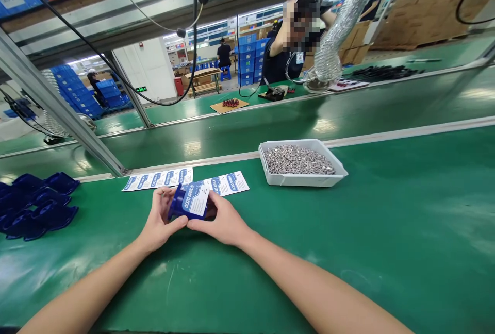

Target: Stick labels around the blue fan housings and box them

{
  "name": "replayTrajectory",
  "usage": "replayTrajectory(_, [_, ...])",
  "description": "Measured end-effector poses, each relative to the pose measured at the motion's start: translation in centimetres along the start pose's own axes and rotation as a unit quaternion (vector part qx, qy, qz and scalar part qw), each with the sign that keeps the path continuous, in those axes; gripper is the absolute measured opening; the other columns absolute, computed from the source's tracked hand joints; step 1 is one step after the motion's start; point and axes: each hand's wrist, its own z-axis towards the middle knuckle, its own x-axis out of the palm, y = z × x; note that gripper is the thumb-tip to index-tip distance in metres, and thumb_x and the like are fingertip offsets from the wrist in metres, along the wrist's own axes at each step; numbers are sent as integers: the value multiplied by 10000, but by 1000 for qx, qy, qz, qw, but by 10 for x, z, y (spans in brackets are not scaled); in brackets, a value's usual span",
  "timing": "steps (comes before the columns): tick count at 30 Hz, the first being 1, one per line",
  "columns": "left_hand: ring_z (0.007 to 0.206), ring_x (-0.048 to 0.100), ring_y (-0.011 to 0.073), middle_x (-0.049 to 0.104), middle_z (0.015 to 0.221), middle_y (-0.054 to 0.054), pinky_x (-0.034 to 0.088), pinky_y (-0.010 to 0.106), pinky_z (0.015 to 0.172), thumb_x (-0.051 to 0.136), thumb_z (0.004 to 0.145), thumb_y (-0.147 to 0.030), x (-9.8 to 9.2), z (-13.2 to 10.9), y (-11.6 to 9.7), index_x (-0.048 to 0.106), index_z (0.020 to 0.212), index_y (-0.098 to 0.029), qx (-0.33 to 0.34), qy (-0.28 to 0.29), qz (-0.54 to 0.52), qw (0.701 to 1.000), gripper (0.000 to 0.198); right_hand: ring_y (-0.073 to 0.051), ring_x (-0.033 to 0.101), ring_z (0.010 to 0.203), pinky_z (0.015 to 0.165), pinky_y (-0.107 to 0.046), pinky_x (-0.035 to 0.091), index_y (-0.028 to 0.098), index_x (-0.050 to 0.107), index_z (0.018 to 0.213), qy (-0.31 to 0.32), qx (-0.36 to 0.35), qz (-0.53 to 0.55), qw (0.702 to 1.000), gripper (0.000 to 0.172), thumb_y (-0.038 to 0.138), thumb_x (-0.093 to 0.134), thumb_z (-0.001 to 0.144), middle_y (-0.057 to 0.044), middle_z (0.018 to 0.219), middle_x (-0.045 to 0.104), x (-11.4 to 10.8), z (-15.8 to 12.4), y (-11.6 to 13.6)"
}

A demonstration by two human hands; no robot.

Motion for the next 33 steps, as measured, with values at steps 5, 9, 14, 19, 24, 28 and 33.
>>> replayTrajectory(5, [1400, 465, 308, 414, 1509, 148, 408, 465, 1170, 824, 836, -403, -23, 6, -10, 279, 1537, -284, -11, 177, 184, 967, 896, -273, 599, 1279, 1147, -465, 494, 256, 602, 1410, 20, -51, -217, 975, 776, 396, 914, 714, -79, 1393, 606, -28, 4, -1])
replayTrajectory(9, [1407, 465, 315, 427, 1540, 116, 406, 473, 1183, 819, 837, -446, -27, 5, -21, 309, 1559, -309, -31, 205, 247, 946, 894, -275, 565, 1330, 1178, -475, 468, 275, 588, 1425, 43, -43, -243, 968, 782, 380, 919, 724, -68, 1433, 578, -30, 5, -2])
replayTrajectory(14, [1290, 540, 288, 531, 1440, 86, 452, 429, 1097, 782, 854, -441, -20, 2, -23, 439, 1437, -279, -31, 167, 294, 941, 695, -282, 576, 1322, 1166, -481, 479, 256, 591, 1410, 50, -56, -239, 968, 782, 386, 926, 716, -73, 1434, 585, -24, 4, -3])
replayTrajectory(19, [991, 589, 223, 636, 1176, 75, 493, 354, 878, 757, 850, -395, -17, 1, -19, 542, 1255, -213, -15, 118, 325, 938, 493, -311, 558, 1361, 1206, -522, 446, 237, 604, 1451, 42, -54, -215, 974, 801, 475, 889, 742, -101, 1467, 579, -23, 5, -4])
replayTrajectory(24, [988, 610, 216, 667, 1139, 73, 500, 336, 860, 803, 798, -353, -12, 0, -23, 612, 1154, -195, 10, 97, 284, 954, 434, -308, 614, 1307, 1198, -528, 470, 251, 685, 1385, 28, -17, -137, 990, 782, 449, 926, 668, -66, 1383, 655, -20, 4, -3])
replayTrajectory(28, [900, 644, 204, 711, 968, 67, 498, 326, 805, 786, 849, -406, -9, 1, -26, 674, 862, -176, 12, 39, 225, 974, 256, -274, 715, 1120, 1046, -445, 586, 207, 802, 1160, 17, -4, -55, 998, 513, 514, 847, 751, -64, 1177, 751, -11, 5, -2])
replayTrajectory(33, [833, 640, 189, 711, 862, 52, 482, 311, 779, 778, 865, -454, -11, 4, -26, 686, 770, -170, 7, 17, 213, 977, 314, -244, 731, 1003, 1000, -414, 588, 173, 826, 975, -3, -6, -41, 999, 437, 568, 807, 787, -75, 1018, 775, -11, 13, -7])
